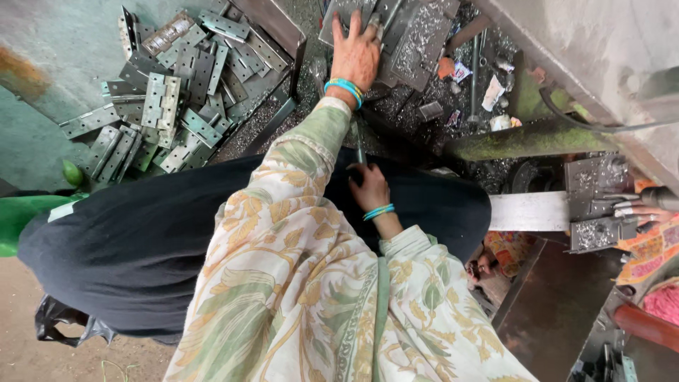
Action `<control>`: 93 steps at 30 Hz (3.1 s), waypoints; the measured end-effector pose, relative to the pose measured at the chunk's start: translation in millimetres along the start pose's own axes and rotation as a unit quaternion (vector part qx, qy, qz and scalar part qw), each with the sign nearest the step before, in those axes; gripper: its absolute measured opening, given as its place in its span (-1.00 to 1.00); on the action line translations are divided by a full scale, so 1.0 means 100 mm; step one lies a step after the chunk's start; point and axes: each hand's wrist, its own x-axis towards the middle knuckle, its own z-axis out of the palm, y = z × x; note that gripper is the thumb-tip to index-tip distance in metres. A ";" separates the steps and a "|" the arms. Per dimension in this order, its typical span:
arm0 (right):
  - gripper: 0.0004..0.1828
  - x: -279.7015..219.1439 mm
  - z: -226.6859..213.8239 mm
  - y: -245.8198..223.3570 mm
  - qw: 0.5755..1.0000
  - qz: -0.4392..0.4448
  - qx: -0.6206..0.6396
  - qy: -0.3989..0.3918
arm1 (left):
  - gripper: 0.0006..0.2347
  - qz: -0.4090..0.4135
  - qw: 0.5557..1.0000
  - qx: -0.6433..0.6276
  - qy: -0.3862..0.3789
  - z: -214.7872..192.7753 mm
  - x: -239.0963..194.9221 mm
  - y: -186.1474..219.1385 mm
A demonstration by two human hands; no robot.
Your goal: The person picks up metal plates and positions them inside a manual press machine one by one. They operate the machine lever by hand to punch the metal before placing the finished parts into a pile on the floor.
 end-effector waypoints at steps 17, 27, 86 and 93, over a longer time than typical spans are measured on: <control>-0.69 0.12 -0.11 0.02 0.999 0.023 -0.032 -0.031 | -0.72 0.000 1.000 -0.015 0.021 0.21 0.20 0.03; -0.63 0.21 -0.20 0.10 0.999 -0.029 -0.039 0.010 | -0.74 -0.004 0.999 -0.013 -0.050 0.20 0.50 0.07; -0.57 0.34 -0.82 -0.38 0.997 0.033 -0.029 -0.068 | -0.61 0.090 0.986 -0.142 -0.017 -0.67 -0.39 0.32; -0.57 0.33 -0.98 -0.55 0.995 0.024 -0.049 -0.085 | -0.63 0.019 0.997 -0.071 0.006 -0.54 -0.45 0.06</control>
